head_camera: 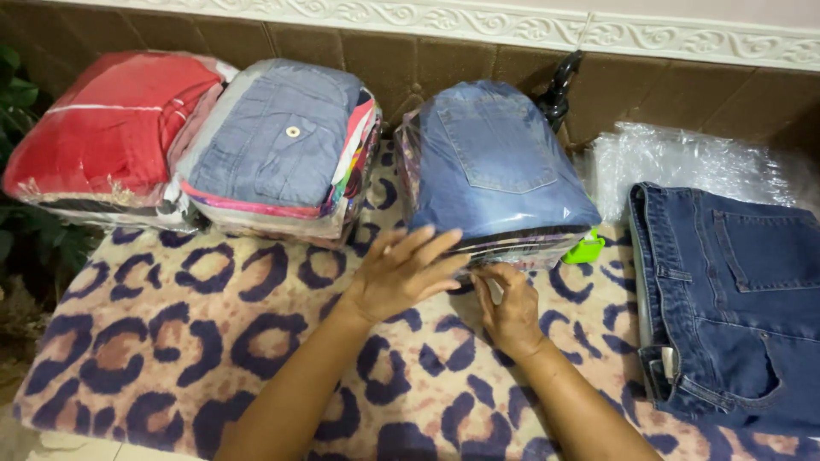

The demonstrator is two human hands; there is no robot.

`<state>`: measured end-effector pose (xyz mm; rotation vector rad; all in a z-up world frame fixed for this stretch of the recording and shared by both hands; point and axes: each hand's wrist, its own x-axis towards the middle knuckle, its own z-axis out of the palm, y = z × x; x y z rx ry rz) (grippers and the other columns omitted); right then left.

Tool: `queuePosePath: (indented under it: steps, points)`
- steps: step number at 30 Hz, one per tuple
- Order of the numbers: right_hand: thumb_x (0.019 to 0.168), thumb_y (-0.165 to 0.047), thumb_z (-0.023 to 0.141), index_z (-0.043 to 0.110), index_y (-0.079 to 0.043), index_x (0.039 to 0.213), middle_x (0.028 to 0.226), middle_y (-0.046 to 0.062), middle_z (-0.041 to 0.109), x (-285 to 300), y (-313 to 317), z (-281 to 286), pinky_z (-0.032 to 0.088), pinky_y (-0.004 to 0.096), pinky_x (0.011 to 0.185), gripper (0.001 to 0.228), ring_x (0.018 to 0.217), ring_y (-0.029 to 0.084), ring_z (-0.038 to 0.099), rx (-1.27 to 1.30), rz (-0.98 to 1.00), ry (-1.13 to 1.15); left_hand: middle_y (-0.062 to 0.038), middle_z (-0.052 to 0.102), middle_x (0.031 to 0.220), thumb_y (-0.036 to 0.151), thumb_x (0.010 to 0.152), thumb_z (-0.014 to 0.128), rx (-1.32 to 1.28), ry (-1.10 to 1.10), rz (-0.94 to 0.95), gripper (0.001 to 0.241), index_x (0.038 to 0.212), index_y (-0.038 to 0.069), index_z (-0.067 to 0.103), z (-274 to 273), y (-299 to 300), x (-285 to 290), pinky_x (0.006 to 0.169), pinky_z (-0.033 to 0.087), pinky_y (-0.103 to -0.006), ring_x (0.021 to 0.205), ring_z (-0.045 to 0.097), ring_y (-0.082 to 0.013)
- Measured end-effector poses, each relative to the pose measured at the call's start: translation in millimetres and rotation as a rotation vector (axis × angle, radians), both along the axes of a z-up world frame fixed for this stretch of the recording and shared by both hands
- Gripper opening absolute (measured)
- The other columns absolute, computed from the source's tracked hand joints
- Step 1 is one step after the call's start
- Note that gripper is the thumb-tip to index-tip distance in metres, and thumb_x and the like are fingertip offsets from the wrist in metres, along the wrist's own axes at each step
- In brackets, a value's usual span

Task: The person wraps a stack of folded jeans in clear plastic wrap using a green tape dispenser. They smooth the wrap around the jeans and then place the wrapped stack on top of other packaged clothing items. The person then handles the tape dispenser, removing the old roll and inserting a new one.

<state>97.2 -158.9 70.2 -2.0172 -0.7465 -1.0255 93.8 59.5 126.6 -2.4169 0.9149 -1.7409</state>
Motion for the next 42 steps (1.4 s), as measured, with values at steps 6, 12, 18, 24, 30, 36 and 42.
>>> queuePosePath:
  steps: [6, 12, 18, 24, 30, 36, 42]
  points:
    - [0.086, 0.000, 0.077, 0.058, -0.003, 0.106, 0.085, 0.007, 0.078, -5, -3, 7, 0.059, 0.037, 0.062, 0.028, 0.073, 0.030, 0.076, -0.013, 0.047, -0.001, 0.010, 0.061, 0.146, 0.060, 0.089, 0.067, -0.079, 0.097, -0.078, 0.029, 0.115, 0.048, 0.070, 22, 10, 8, 0.114, 0.037, -0.0476, 0.141, 0.048, -0.0240]
    - [0.087, -0.005, 0.079, 0.057, -0.004, 0.106, 0.087, 0.007, 0.078, 5, -8, 1, 0.060, 0.037, 0.063, 0.029, 0.073, 0.030, 0.076, -0.006, 0.020, 0.008, 0.008, 0.061, 0.146, 0.052, 0.096, 0.067, -0.149, -0.033, -0.012, 0.023, 0.118, 0.046, 0.067, -14, 2, 14, 0.107, 0.042, -0.0481, 0.134, 0.053, -0.0239]
    - [0.089, -0.005, 0.078, 0.055, -0.005, 0.108, 0.087, 0.007, 0.079, 7, -9, -10, 0.059, 0.038, 0.064, 0.029, 0.075, 0.030, 0.077, -0.007, -0.003, 0.054, 0.011, 0.066, 0.105, 0.027, 0.102, 0.066, -0.074, -0.019, 0.044, 0.010, 0.096, 0.032, 0.071, -35, -19, -5, 0.083, 0.039, -0.0319, 0.094, 0.054, -0.0136]
    - [0.089, -0.003, 0.076, 0.056, -0.004, 0.110, 0.089, 0.012, 0.078, -5, -10, 14, 0.059, 0.043, 0.065, 0.029, 0.080, 0.036, 0.076, 0.022, 0.069, 0.126, 0.010, 0.067, 0.101, 0.035, 0.097, 0.073, -0.150, -0.049, 0.023, 0.006, 0.092, 0.031, 0.073, -26, -28, -1, 0.081, 0.036, -0.0336, 0.091, 0.053, -0.0139]
    - [0.084, -0.024, 0.083, 0.071, -0.016, 0.088, 0.070, 0.002, 0.071, 1, -51, 30, 0.057, 0.037, 0.062, 0.015, 0.064, 0.028, 0.072, -0.068, 0.226, 0.269, 0.008, 0.063, 0.099, 0.033, 0.099, 0.070, -0.158, -0.031, 0.019, 0.003, 0.097, 0.031, 0.072, -24, -29, -3, 0.084, 0.037, -0.0327, 0.092, 0.051, -0.0145]
    - [0.084, -0.020, 0.078, 0.068, -0.013, 0.086, 0.053, 0.008, 0.065, -12, -49, 82, 0.053, 0.041, 0.051, 0.012, 0.049, 0.030, 0.068, -0.249, 0.364, 0.503, 0.009, 0.062, 0.101, 0.035, 0.099, 0.069, -0.169, -0.007, 0.014, 0.005, 0.099, 0.031, 0.072, -26, -29, -2, 0.083, 0.037, -0.0328, 0.093, 0.052, -0.0146]
    - [0.084, -0.030, 0.078, 0.067, -0.018, 0.088, 0.045, 0.007, 0.054, -1, -35, 84, 0.048, 0.041, 0.046, 0.016, 0.044, 0.033, 0.062, -0.366, 0.331, 0.518, 0.007, 0.061, 0.101, 0.027, 0.101, 0.068, -0.173, -0.029, 0.014, 0.005, 0.099, 0.030, 0.072, -23, -30, -3, 0.082, 0.038, -0.0331, 0.092, 0.051, -0.0156]
